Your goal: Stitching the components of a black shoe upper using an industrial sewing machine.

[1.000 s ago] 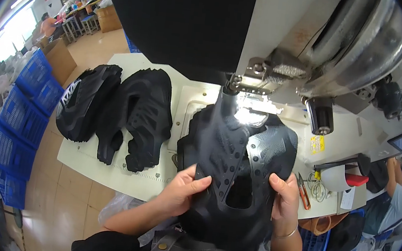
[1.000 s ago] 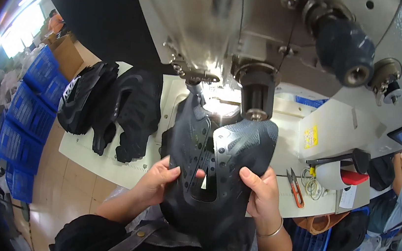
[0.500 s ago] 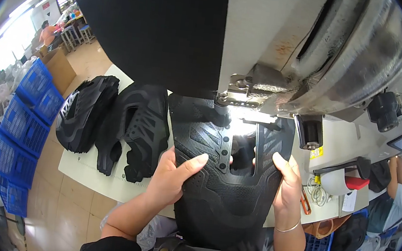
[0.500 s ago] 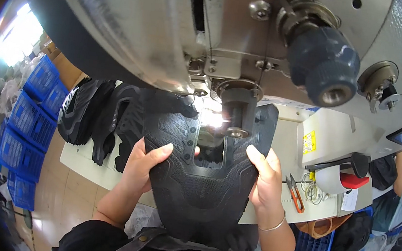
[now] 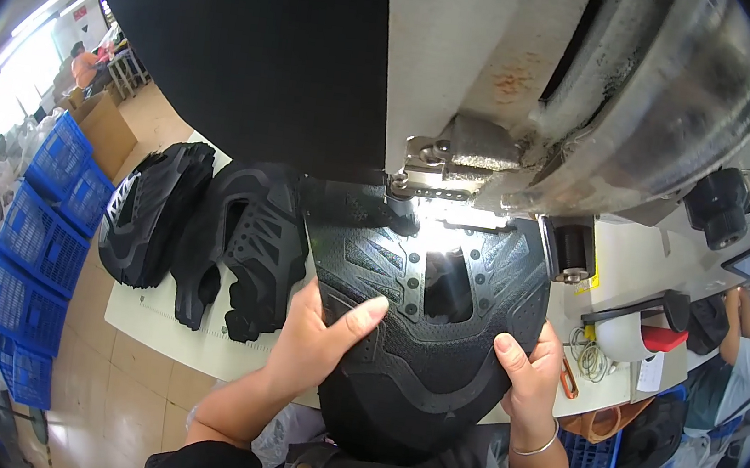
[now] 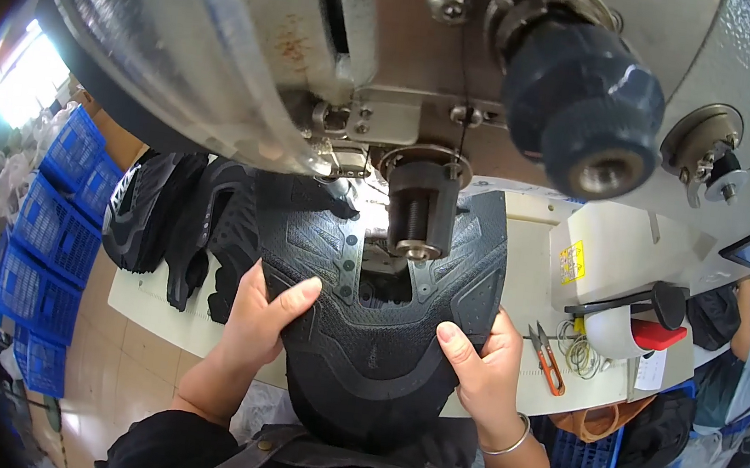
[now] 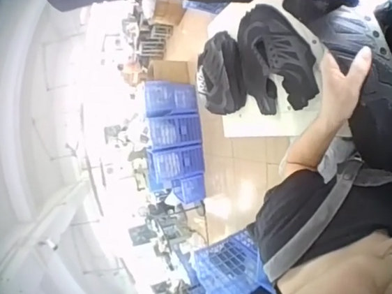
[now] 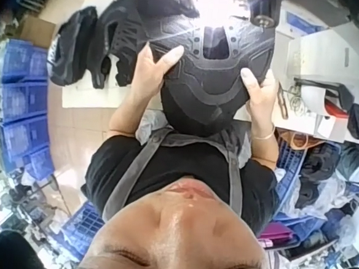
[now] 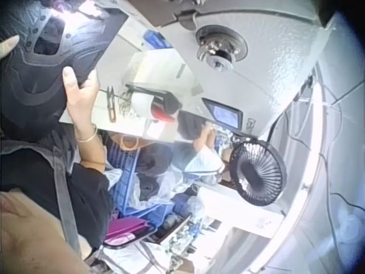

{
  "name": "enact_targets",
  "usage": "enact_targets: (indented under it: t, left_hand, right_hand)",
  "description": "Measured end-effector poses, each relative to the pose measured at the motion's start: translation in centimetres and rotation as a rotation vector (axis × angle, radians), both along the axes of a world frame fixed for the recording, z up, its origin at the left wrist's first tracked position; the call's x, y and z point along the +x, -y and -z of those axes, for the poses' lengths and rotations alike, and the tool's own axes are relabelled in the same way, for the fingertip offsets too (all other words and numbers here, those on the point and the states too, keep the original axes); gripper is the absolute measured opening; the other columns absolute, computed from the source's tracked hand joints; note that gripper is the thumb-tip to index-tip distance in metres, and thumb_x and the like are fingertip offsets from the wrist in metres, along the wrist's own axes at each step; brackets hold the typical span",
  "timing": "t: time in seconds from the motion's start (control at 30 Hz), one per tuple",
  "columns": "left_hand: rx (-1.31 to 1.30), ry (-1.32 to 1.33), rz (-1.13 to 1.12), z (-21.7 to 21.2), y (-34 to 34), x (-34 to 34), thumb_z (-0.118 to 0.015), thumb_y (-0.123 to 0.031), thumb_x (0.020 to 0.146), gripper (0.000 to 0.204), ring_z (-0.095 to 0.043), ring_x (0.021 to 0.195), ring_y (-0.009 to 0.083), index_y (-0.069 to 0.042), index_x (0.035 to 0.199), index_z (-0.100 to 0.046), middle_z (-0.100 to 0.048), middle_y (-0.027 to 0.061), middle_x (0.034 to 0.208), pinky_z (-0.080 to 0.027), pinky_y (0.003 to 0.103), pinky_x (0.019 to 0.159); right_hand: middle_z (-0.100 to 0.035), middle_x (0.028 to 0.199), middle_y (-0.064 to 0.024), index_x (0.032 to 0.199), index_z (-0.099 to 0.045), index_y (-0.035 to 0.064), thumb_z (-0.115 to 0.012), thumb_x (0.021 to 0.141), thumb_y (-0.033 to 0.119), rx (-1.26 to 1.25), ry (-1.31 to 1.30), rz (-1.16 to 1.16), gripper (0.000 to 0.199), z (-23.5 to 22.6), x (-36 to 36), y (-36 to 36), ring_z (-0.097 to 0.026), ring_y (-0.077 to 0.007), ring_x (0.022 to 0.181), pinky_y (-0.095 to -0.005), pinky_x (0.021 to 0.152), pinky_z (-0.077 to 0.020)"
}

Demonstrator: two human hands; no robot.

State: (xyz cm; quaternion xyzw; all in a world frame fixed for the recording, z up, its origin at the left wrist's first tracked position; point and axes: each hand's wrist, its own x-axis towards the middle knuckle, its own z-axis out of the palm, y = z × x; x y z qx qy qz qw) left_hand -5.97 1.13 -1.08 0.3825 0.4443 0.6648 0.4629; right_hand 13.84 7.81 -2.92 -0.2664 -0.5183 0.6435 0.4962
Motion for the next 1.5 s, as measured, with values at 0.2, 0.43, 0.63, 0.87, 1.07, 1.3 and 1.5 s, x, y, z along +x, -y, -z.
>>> enact_targets:
  t: [0.2,0.43,0.63,0.87,1.07,1.3,1.5]
  left_hand:
    - [0.082,-0.130,-0.126,1.1,-0.7,0.1,-0.055,-0.006,0.082,0.028,-0.052,0.085,0.0103,0.002,0.107,-0.046,-0.056,0.0059,0.096,-0.042,0.025,0.079]
    - [0.114,-0.064,-0.096,0.2,-3.1,-0.8,-0.055,-0.006,0.083,0.025,-0.052,0.084,0.0086,0.001,0.105,-0.047,-0.056,0.0044,0.094,-0.042,0.024,0.076]
    - [0.078,-0.141,-0.063,-0.7,-4.6,-1.9,-0.052,-0.002,0.082,0.025,-0.054,0.085,0.0104,0.000,0.106,-0.049,-0.056,0.0046,0.095,-0.043,0.025,0.079]
    - [0.045,-0.037,-0.024,-1.3,-6.8,-3.6,-0.052,-0.001,0.082,0.018,-0.058,0.078,0.0118,0.003,0.100,-0.053,-0.060,0.0074,0.088,-0.047,0.024,0.072]
    - [0.033,0.054,-0.012,-0.6,-5.6,-3.2,-0.051,-0.006,0.085,0.021,-0.056,0.087,0.0104,0.002,0.104,-0.053,-0.060,0.0058,0.093,-0.042,0.023,0.080]
    - [-0.107,0.123,0.173,2.8,-0.3,-1.0,-0.054,-0.018,0.085,0.025,-0.055,0.059,0.0115,0.003,0.100,-0.053,-0.058,0.0081,0.088,-0.047,0.024,0.055]
    - [0.103,-0.056,0.185,3.4,0.0,3.2,-0.054,-0.024,0.086,0.028,-0.052,0.067,0.0080,-0.001,0.100,-0.053,-0.057,0.0042,0.087,-0.043,0.021,0.063]
  right_hand:
    - [-0.059,0.091,-0.0053,0.098,-0.052,-0.0029,-0.056,0.083,0.006,-0.016,0.031,-0.007,0.018,0.0,-0.4,-0.5,-0.054,-0.0082,0.080,-0.0222,0.073,-0.0439]
    - [-0.060,0.089,-0.0060,0.096,-0.052,-0.0029,-0.055,0.083,0.006,0.017,0.014,0.006,0.016,-0.4,-1.5,-2.8,-0.055,-0.0095,0.078,-0.0236,0.072,-0.0453]
    - [-0.060,0.088,-0.0047,0.095,-0.053,-0.0029,-0.054,0.082,0.005,0.065,0.024,0.022,0.015,-0.8,-2.3,-4.7,-0.055,-0.0087,0.077,-0.0234,0.070,-0.0451]
    - [-0.060,0.083,-0.0055,0.092,-0.053,-0.0032,-0.055,0.082,0.005,0.099,-0.004,0.026,0.013,-1.7,-3.4,-4.0,-0.056,-0.0086,0.072,-0.0218,0.064,-0.0451]
    - [-0.060,0.075,-0.0083,0.091,-0.054,-0.0046,-0.055,0.082,0.007,-0.016,0.040,-0.069,0.015,-1.5,-3.1,-2.7,-0.057,-0.0134,0.053,-0.0238,0.043,-0.0463]
    - [-0.060,0.068,-0.0115,0.079,-0.057,-0.0064,-0.055,0.083,0.009,-0.084,0.119,-0.176,0.016,-0.8,-2.4,-1.8,-0.058,-0.0162,0.050,-0.0246,0.041,-0.0472]
    - [-0.061,0.069,-0.0156,0.080,-0.056,-0.0087,-0.055,0.083,0.009,-0.107,0.137,-0.235,0.018,-0.5,-2.9,-0.6,-0.058,-0.0179,0.050,-0.0262,0.045,-0.0493]
